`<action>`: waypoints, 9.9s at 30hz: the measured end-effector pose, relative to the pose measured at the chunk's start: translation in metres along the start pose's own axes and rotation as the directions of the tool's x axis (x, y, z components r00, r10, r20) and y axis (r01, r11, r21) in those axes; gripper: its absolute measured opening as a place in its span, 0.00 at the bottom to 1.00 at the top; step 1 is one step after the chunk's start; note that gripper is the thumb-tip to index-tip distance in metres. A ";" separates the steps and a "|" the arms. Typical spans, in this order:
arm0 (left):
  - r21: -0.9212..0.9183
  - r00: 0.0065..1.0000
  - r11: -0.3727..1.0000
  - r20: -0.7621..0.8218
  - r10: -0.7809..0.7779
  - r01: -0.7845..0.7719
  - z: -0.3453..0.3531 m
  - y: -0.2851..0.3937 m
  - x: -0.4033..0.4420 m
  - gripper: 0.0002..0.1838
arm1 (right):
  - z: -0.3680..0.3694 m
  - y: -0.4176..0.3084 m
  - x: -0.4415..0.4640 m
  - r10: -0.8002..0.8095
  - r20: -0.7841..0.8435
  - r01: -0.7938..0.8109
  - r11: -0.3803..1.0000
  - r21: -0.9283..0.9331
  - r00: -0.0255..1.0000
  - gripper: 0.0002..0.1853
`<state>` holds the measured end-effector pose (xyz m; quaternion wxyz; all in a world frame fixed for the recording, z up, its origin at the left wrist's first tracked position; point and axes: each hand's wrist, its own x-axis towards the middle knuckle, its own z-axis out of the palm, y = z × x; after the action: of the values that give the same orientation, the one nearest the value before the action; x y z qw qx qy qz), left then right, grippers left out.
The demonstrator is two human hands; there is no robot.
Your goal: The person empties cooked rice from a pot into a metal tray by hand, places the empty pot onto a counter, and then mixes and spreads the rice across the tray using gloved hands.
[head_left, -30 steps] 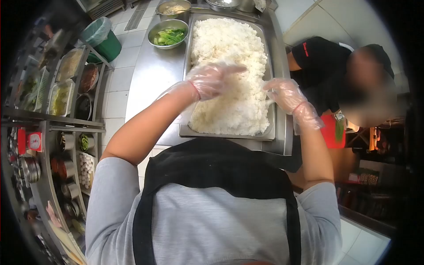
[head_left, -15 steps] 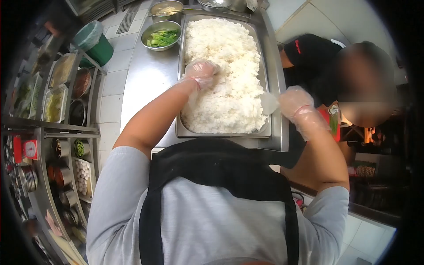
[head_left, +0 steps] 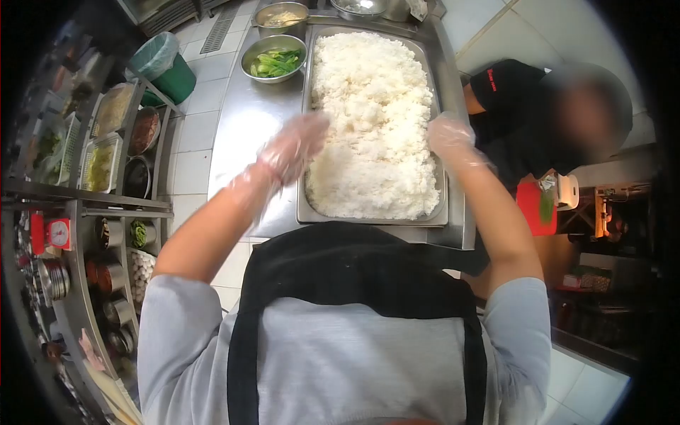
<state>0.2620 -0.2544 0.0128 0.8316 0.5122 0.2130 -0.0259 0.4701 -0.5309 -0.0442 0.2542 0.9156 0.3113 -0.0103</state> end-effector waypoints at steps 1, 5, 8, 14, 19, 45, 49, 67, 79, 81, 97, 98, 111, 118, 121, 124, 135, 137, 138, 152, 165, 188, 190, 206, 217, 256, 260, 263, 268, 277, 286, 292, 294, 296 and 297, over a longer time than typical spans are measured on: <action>0.036 0.998 0.999 0.061 -0.026 0.024 -0.016 -0.017 -0.006 0.27 | -0.049 0.003 -0.020 -0.055 0.026 0.051 0.987 0.155 0.998 0.12; -0.149 0.972 0.966 -0.073 -0.222 0.209 -0.006 -0.035 -0.037 0.30 | -0.076 0.004 -0.073 -0.143 -0.221 0.209 0.926 0.316 0.965 0.13; 0.000 0.973 0.977 -0.090 -0.213 0.214 -0.011 -0.056 -0.017 0.33 | -0.083 -0.009 -0.113 0.019 0.114 -0.102 0.608 0.787 0.993 0.19; 0.248 0.939 0.906 -0.111 -0.325 0.343 -0.005 -0.073 0.021 0.46 | 0.008 -0.034 -0.092 -0.078 0.523 -0.492 -0.479 0.727 0.849 0.30; 0.310 0.896 0.842 -0.202 -0.395 0.441 -0.001 -0.080 0.042 0.43 | 0.002 -0.050 -0.074 -0.201 0.532 -0.525 -0.627 0.575 0.823 0.34; 0.904 0.913 0.134 0.402 0.062 -0.407 0.068 0.007 0.046 0.22 | -0.095 -0.050 -0.075 -0.026 0.271 -0.189 -0.781 0.595 0.962 0.35; 0.885 0.985 0.433 0.165 0.053 -0.172 0.092 0.041 0.040 0.25 | -0.099 -0.036 -0.051 0.104 0.091 -0.031 -0.474 0.880 0.990 0.36; 0.780 0.739 -0.379 0.610 0.286 -0.498 0.060 0.031 0.211 0.14 | -0.117 0.011 0.040 0.070 -0.105 0.057 0.493 0.868 0.992 0.23; 0.745 0.872 -0.503 0.488 -0.036 -0.438 0.032 0.009 0.197 0.22 | -0.030 -0.035 0.091 0.066 -0.174 0.125 0.457 0.881 0.983 0.22; 0.817 0.891 -0.385 0.454 -0.031 -0.430 0.035 0.005 0.182 0.27 | -0.041 -0.038 0.079 0.007 0.006 -0.009 0.582 0.813 1.000 0.25; 0.775 0.980 0.600 0.143 0.138 -0.197 0.082 0.008 0.095 0.56 | -0.082 -0.052 0.014 -0.109 -0.231 0.199 -0.248 0.948 0.967 0.41; 0.763 0.980 0.615 0.137 0.147 -0.199 0.085 0.012 0.096 0.57 | -0.090 -0.048 0.015 -0.067 -0.165 0.147 -0.213 0.966 0.984 0.41; 0.918 0.966 0.303 0.225 0.126 -0.254 0.086 0.042 0.071 0.33 | -0.090 -0.030 -0.018 0.128 -0.163 0.116 0.315 0.942 0.978 0.38; 0.882 0.906 0.210 0.418 0.069 -0.422 0.038 0.012 0.070 0.29 | -0.094 -0.091 -0.107 -0.071 -0.495 0.423 0.633 0.648 0.866 0.29; 0.868 0.903 0.251 0.399 0.159 -0.428 0.026 -0.018 0.071 0.28 | -0.071 -0.104 -0.086 -0.065 -0.473 0.362 0.737 0.571 0.879 0.27; 0.899 0.929 0.237 0.358 0.088 -0.369 0.028 -0.015 0.041 0.28 | -0.073 -0.091 -0.043 0.014 -0.148 0.134 0.358 0.924 0.989 0.31; 0.854 0.837 -0.129 0.520 0.170 -0.504 0.023 -0.069 0.035 0.34 | -0.003 -0.058 0.041 0.004 -0.333 0.246 0.664 0.706 0.943 0.28; 0.885 0.872 -0.108 0.464 0.153 -0.452 0.026 -0.067 0.051 0.31 | -0.049 -0.065 -0.009 0.001 -0.072 0.050 0.713 0.699 0.997 0.27; 0.891 0.874 -0.105 0.453 0.174 -0.441 0.030 -0.064 0.058 0.28 | -0.057 -0.069 -0.026 -0.005 -0.050 0.039 0.705 0.709 0.999 0.26; 0.816 0.801 -0.066 0.577 0.160 -0.574 0.032 -0.078 0.027 0.10 | -0.018 -0.076 -0.112 0.013 -0.371 0.305 0.543 0.782 0.929 0.11; 0.479 0.987 0.868 -0.018 0.162 -0.134 0.025 0.043 0.123 0.26 | -0.096 0.050 0.026 0.023 -0.016 0.020 -0.179 0.984 1.000 0.18; 0.941 0.992 0.324 -0.119 0.043 0.099 0.004 0.031 0.326 0.41 | -0.032 0.031 0.227 -0.090 0.356 -0.351 0.069 0.934 0.930 0.49; 0.893 0.993 0.434 -0.102 -0.059 0.117 0.003 0.037 0.322 0.40 | -0.033 0.026 0.216 -0.142 0.292 -0.303 -0.063 0.951 0.946 0.52; 0.666 0.985 0.726 0.109 0.134 -0.173 0.034 0.047 0.237 0.63 | -0.019 0.019 0.191 -0.066 -0.489 0.479 0.351 0.804 0.870 0.23; 0.838 0.940 0.450 0.193 0.283 -0.308 0.054 0.037 0.111 0.58 | -0.048 -0.019 0.059 0.146 -0.507 0.383 0.490 0.783 0.850 0.18; 0.797 0.667 -0.071 0.547 0.506 -0.600 0.048 -0.054 0.056 0.31 | -0.026 -0.046 0.141 -0.207 -0.289 0.291 0.913 0.286 0.935 0.24; 0.806 0.689 -0.030 0.524 0.501 -0.592 0.051 -0.059 0.057 0.28 | -0.038 -0.036 0.165 -0.196 -0.259 0.270 0.918 0.291 0.946 0.27; 0.820 0.705 -0.010 0.498 0.504 -0.572 0.055 -0.061 0.064 0.28 | -0.070 -0.033 0.167 -0.127 -0.108 0.159 0.911 0.380 0.986 0.30; 0.878 0.809 -0.049 0.459 0.368 -0.476 0.066 -0.046 0.086 0.30 | -0.057 -0.026 0.185 -0.006 -0.150 0.070 0.902 0.426 0.989 0.36; 0.918 0.875 -0.261 0.372 0.311 -0.298 0.075 -0.023 0.171 0.30 | -0.056 -0.014 0.137 -0.119 0.024 0.089 0.849 0.521 0.993 0.33; 0.893 0.824 0.091 0.362 0.435 -0.441 0.078 -0.018 0.188 0.24 | -0.068 -0.014 0.055 -0.124 -0.088 0.141 0.537 0.831 0.988 0.32; 0.892 0.801 0.030 0.391 0.454 -0.452 0.098 0.073 0.149 0.27 | -0.094 0.024 0.071 0.129 -0.407 0.283 0.534 0.797 0.904 0.23; 0.928 0.811 0.056 0.291 0.508 -0.368 0.108 0.092 0.136 0.27 | -0.106 0.032 0.072 0.170 -0.444 0.285 0.559 0.778 0.880 0.23; 0.945 0.828 0.059 0.251 0.502 -0.322 0.112 0.103 0.129 0.30 | -0.116 0.032 0.070 0.191 -0.400 0.264 0.493 0.829 0.896 0.24; 0.938 0.819 0.077 0.254 0.514 -0.339 0.110 0.101 0.131 0.30 | -0.120 0.029 0.066 0.214 -0.327 0.168 0.539 0.825 0.921 0.24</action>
<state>0.4431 -0.2788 0.0907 0.2854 0.9483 0.0496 0.1298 0.5232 -0.4567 0.0622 -0.2840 0.9105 0.2993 0.0272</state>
